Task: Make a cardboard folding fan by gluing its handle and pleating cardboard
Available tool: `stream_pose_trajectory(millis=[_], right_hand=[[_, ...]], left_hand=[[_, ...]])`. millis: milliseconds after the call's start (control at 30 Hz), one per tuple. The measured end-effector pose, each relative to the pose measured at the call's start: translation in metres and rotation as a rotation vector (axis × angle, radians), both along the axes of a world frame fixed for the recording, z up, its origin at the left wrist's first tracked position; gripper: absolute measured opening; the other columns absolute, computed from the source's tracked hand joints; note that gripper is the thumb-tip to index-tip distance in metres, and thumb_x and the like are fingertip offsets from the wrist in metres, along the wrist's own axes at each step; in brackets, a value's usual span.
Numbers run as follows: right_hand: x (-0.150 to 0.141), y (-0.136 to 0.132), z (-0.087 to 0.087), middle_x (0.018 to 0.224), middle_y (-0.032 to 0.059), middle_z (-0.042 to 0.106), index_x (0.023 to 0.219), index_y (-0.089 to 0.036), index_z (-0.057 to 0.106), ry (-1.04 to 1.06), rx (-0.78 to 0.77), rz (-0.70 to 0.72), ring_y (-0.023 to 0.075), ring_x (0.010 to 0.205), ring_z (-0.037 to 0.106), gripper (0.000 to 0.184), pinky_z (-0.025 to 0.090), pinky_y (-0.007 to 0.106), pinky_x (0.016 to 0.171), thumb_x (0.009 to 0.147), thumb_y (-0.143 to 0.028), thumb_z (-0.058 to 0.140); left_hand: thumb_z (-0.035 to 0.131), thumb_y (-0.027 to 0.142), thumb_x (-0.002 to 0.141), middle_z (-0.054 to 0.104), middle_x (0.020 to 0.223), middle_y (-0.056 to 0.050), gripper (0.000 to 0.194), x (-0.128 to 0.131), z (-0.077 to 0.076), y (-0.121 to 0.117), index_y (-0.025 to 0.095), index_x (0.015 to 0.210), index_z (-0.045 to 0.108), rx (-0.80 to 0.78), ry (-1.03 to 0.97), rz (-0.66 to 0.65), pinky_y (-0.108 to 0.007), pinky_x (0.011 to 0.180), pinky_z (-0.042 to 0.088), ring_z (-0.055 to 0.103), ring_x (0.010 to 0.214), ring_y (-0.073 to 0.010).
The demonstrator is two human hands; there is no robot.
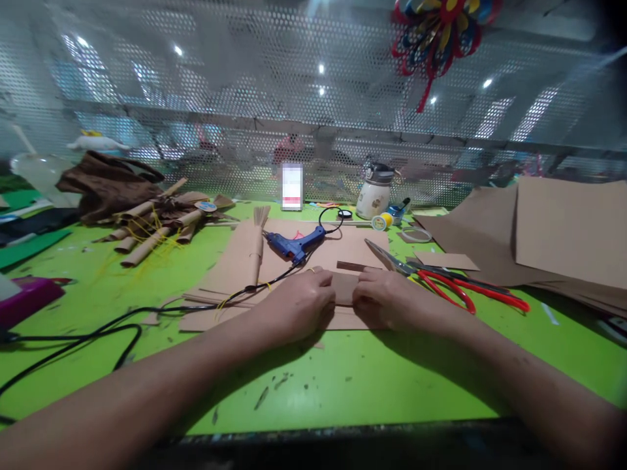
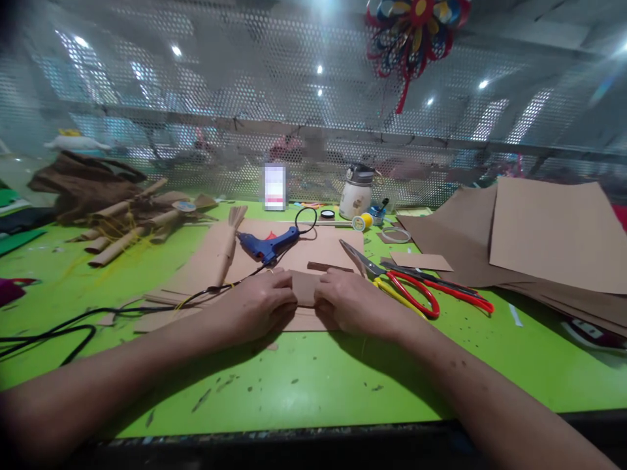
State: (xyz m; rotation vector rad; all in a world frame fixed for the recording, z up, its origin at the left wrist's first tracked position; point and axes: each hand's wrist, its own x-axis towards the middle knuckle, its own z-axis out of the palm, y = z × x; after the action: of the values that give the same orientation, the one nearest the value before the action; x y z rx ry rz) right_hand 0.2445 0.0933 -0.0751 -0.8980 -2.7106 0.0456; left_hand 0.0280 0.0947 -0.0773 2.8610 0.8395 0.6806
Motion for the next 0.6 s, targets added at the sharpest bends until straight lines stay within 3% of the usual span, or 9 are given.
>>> stream_pose_trajectory(millis=[233,433,600], right_hand=[[-0.006,-0.003,-0.002,0.095,0.0097,0.064,0.089,-0.016,0.065,0.12,-0.057,0.023,0.0186,0.084,0.058,0.012,0.045,0.029,0.072,0.084,-0.013,0.054],[-0.008,0.0,-0.005,0.086,0.0088,0.065,0.084,-0.015,0.063,0.142,-0.111,-0.012,0.0184,0.079,0.057,0.01,0.045,0.029,0.069,0.085,-0.012,0.053],[-0.006,0.004,-0.003,0.077,0.0065,0.064,0.078,-0.014,0.063,0.154,-0.206,-0.045,0.0159,0.07,0.056,0.015,0.043,0.027,0.064,0.087,-0.016,0.052]], left_hand=[[0.044,0.015,0.088,0.062,0.099,-0.011,0.018,0.007,-0.007,0.0,0.014,0.093,0.062,0.08,-0.016,-0.044,-0.035,0.079,0.046,0.055,0.094,-0.0209],[0.043,0.018,0.091,0.06,0.098,-0.011,0.016,0.01,-0.008,0.001,0.014,0.094,0.059,0.061,-0.003,-0.034,-0.035,0.079,0.046,0.054,0.091,-0.0201],[0.041,0.019,0.092,0.056,0.084,-0.008,0.018,0.008,-0.005,0.003,0.013,0.085,0.057,0.056,0.104,0.019,-0.031,0.069,0.043,0.05,0.077,-0.018]])
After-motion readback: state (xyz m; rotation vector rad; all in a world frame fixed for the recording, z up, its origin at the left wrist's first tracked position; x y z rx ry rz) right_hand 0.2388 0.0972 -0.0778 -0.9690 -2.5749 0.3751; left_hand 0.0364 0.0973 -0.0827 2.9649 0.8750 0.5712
